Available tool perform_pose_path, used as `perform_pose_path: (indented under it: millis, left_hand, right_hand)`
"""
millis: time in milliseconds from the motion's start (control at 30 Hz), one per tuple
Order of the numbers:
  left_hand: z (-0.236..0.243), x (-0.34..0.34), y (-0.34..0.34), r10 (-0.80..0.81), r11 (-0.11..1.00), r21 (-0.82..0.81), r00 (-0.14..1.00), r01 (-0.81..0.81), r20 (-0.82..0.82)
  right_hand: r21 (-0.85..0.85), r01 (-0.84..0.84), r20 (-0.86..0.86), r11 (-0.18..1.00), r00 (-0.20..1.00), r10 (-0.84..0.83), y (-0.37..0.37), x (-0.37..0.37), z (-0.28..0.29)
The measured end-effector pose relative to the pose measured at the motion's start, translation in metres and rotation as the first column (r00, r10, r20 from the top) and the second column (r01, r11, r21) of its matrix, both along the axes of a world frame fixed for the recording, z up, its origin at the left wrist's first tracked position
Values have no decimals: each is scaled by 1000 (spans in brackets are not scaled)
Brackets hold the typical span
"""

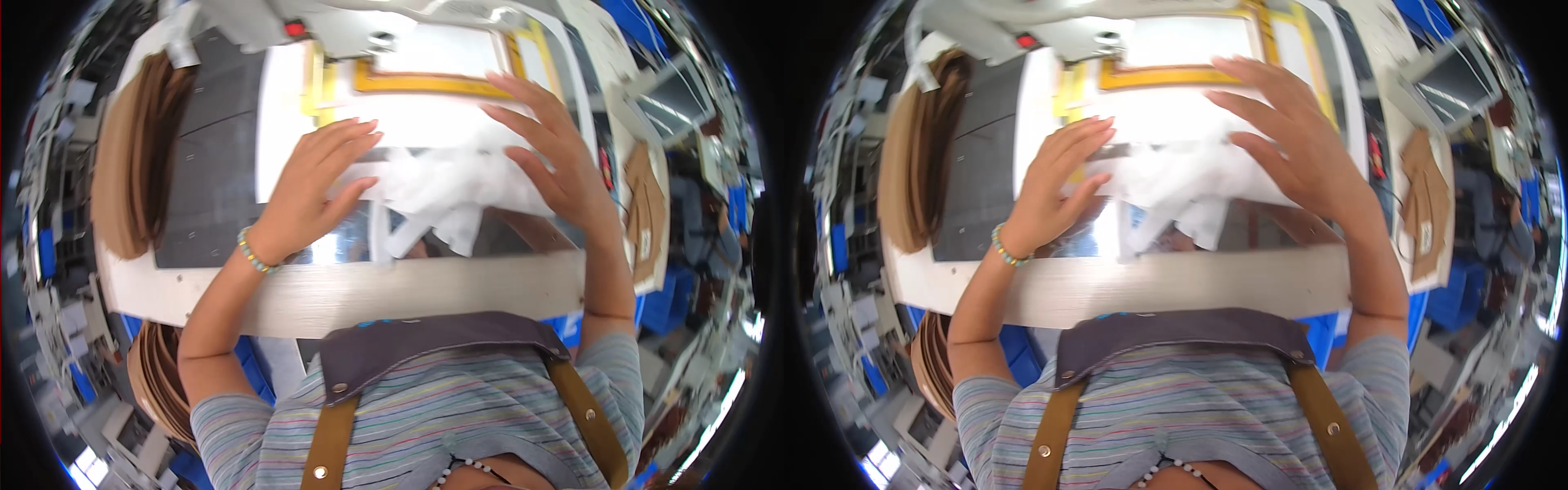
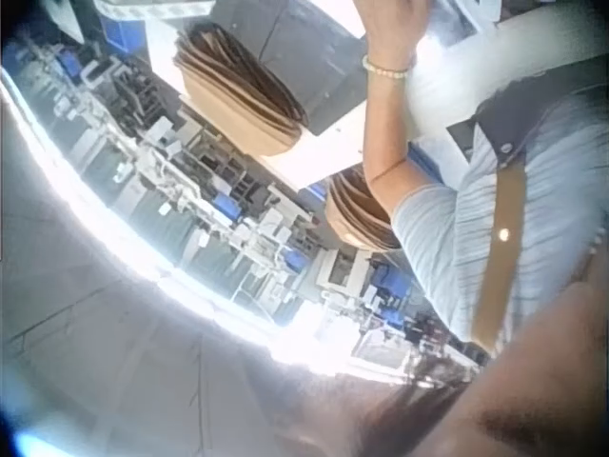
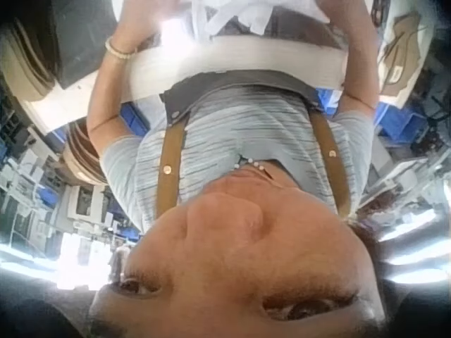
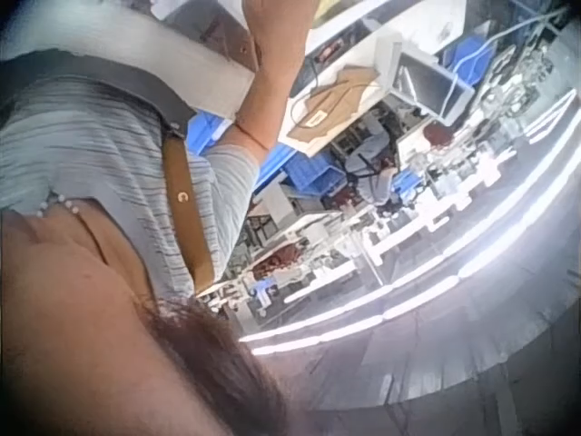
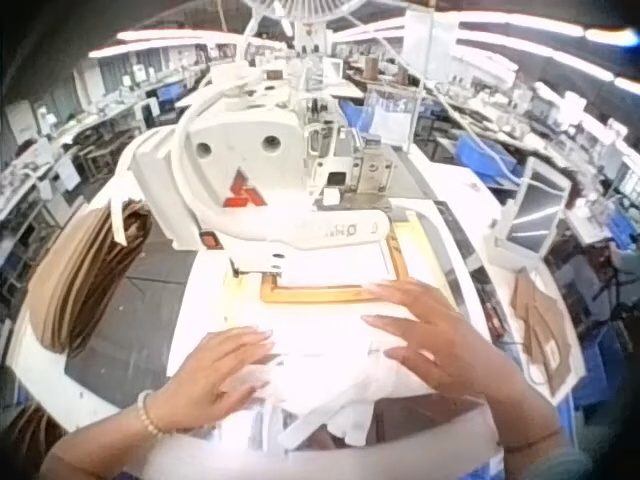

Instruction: Operating an industrial sewing machine to attach labels and reinforce panels for leather products.

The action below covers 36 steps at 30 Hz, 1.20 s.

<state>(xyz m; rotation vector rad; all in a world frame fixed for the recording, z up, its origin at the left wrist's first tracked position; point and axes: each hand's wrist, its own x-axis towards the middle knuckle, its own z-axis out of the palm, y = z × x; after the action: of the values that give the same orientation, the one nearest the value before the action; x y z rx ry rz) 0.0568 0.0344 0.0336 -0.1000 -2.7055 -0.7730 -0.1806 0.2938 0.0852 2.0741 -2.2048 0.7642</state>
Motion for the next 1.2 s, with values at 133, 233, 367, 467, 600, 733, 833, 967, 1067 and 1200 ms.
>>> perform_pose_path:
  millis: [133,233,367,467,600,733,833,967,1067,1200]
  left_hand:
    - [9,8,-18,139,987,95,980,-127,-144]
    - [20,28,-40,260,966,26,952,-259,-163]
    - [37,61,-99,476,811,-199,819,-550,-321]
    - [50,80,-170,721,662,-11,641,-749,-263]
    - [53,108,-279,888,316,-374,410,-872,-206]
    - [30,117,-349,886,354,-562,461,-747,-53]
    - [23,121,-368,850,307,-628,503,-715,-157]
    - [17,125,-392,854,308,-618,496,-724,-155]
    - [13,134,-433,904,298,-567,417,-768,-91]
    - [25,147,-489,971,74,212,118,-974,207]
  right_hand:
    - [88,-140,55,986,989,136,-21,1,-4]
    - [172,-182,149,968,976,157,-31,17,-28]
    - [226,-180,0,957,983,184,-28,22,-40]
    - [136,-142,62,981,989,134,-23,17,-42]
    - [-73,-32,13,997,999,33,-20,2,-47]
    - [-221,117,163,968,983,-82,-17,-9,-55]
    - [-314,211,367,926,926,-86,-17,-11,-57]
    - [-336,306,594,891,803,-52,-18,-14,-55]
    - [-320,364,677,875,734,-58,-18,-17,-56]
    - [-366,438,683,821,726,-83,-19,-26,-61]
